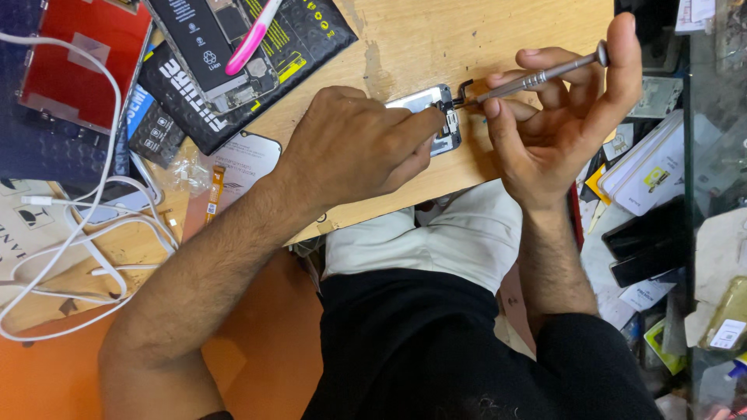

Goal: The person disassembles a smartphone by removing the back cover and detaching internal components. They use a screwdriver to remove screws and a prying tool to separate parts, then place the removed components on the table.

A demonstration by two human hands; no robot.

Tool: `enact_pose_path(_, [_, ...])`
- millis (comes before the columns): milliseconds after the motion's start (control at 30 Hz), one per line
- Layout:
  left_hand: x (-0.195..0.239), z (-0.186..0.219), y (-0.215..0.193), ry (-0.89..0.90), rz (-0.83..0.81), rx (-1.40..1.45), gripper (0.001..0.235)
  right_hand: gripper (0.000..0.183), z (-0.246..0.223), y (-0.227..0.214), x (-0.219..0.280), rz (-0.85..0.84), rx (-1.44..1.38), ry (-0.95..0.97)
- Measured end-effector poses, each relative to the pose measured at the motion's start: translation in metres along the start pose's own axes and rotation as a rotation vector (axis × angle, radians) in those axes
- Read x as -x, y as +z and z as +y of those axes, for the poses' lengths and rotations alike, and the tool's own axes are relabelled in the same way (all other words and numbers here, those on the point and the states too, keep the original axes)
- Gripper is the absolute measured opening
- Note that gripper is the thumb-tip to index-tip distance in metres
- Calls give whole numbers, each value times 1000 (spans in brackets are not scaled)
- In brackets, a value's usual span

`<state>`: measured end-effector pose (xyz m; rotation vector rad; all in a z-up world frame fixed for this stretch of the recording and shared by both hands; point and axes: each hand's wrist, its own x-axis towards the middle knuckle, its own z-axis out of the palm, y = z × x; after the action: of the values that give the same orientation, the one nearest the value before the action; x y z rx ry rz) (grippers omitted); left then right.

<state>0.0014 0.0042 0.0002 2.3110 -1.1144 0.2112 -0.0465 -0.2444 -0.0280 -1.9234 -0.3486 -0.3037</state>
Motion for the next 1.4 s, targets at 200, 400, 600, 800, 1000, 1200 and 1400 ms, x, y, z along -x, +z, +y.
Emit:
enact_pose_path(200, [0, -1, 1, 1, -5, 0, 9, 100, -4, 1, -3, -19, 29, -12])
enact_pose_path(400, [1, -2, 3, 14, -28, -15, 11, 99, -4, 2, -5, -35, 36, -28])
enact_pose_path(600, [1, -2, 3, 3, -96, -16, 14, 99, -6, 2, -7, -45, 43, -34])
enact_pose_path(800, [1, -1, 1, 9, -107, -29, 14, 91, -17, 4, -16, -136, 163, -239])
enact_pose_path(1000, [0, 0, 0, 21, -122, -73, 16, 69, -14, -3, -28, -204, 309, -395])
enact_pose_path(1200, [-3, 1, -2, 8, -195, -80, 29, 64, -9, -5, -37, -124, 327, -397])
enact_pose_path(1400, [-2, 0, 0, 14, -150, -45, 29, 54, -32, -11, -44, -239, 376, -423])
